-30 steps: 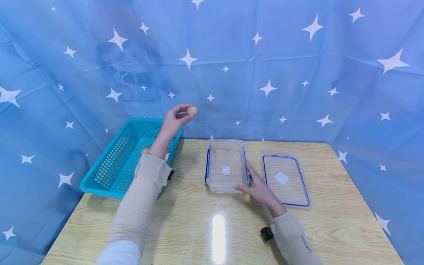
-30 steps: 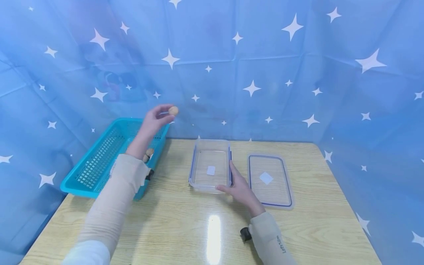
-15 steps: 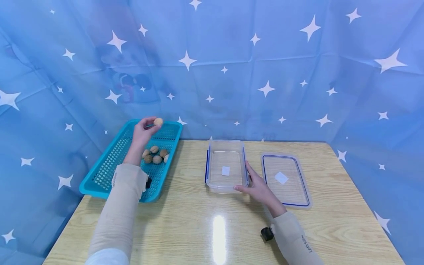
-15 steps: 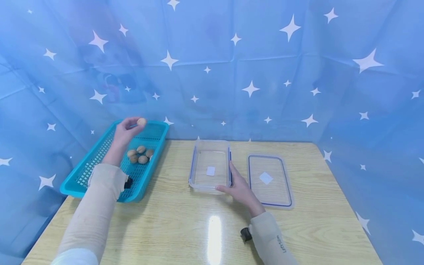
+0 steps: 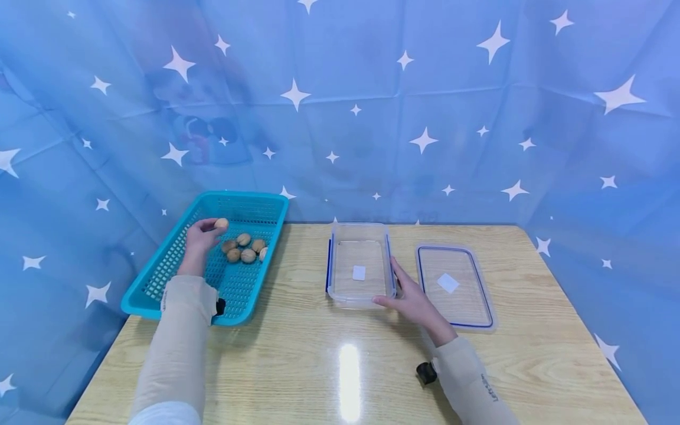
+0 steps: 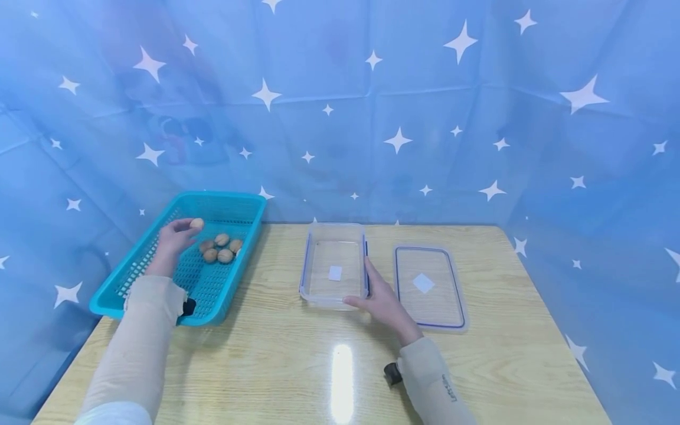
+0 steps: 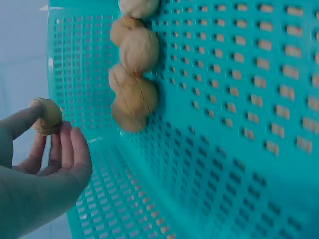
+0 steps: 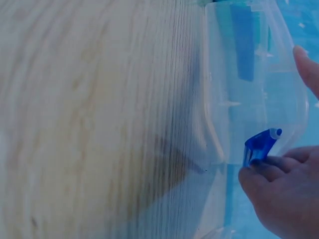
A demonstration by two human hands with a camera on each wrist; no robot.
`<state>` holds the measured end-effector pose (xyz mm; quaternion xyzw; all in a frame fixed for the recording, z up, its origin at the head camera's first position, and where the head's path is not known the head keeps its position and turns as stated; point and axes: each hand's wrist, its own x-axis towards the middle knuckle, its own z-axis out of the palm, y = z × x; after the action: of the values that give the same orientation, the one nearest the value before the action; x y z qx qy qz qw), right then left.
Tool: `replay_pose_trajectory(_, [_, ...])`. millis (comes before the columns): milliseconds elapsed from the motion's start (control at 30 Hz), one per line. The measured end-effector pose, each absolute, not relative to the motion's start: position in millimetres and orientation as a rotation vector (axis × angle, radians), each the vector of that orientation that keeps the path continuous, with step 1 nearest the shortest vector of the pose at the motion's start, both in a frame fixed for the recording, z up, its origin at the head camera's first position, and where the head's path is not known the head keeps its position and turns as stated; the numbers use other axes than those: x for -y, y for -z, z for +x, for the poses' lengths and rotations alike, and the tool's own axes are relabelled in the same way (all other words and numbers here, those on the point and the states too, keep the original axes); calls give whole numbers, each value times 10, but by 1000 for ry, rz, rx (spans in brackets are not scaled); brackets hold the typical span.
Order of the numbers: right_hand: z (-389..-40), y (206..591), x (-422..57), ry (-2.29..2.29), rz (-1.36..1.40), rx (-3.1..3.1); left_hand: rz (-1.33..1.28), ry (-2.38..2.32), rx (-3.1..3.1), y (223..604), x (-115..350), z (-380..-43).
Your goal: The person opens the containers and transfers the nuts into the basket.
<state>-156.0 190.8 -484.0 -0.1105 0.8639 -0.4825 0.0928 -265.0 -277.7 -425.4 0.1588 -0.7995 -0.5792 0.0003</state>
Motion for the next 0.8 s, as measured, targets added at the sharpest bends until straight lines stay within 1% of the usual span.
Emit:
replay_pose_trajectory(267, [-1565, 4826, -1907, 1429, -332, -2568, 770, 1599, 2768, 4298, 2930, -2611])
replay_pose_trajectory(367, [-1571, 4838, -1904, 1437, -328, -2561, 829, 1477, 2884, 4313, 2969, -2609])
replay_pose_trajectory(500, [-1569, 4837, -1892, 1448, -325, -2553, 817, 1341, 2998, 4342, 3004, -2578])
replay_pose_trajectory(667, [-1558, 4831, -1897, 1432, -329, -2565, 756, 1308, 3072, 4361, 2972, -2537])
replay_pose_trajectory(800, [-1551, 4834, -1906, 1421, -324, -2572, 765, 1261, 3122, 4370, 2950, -2570])
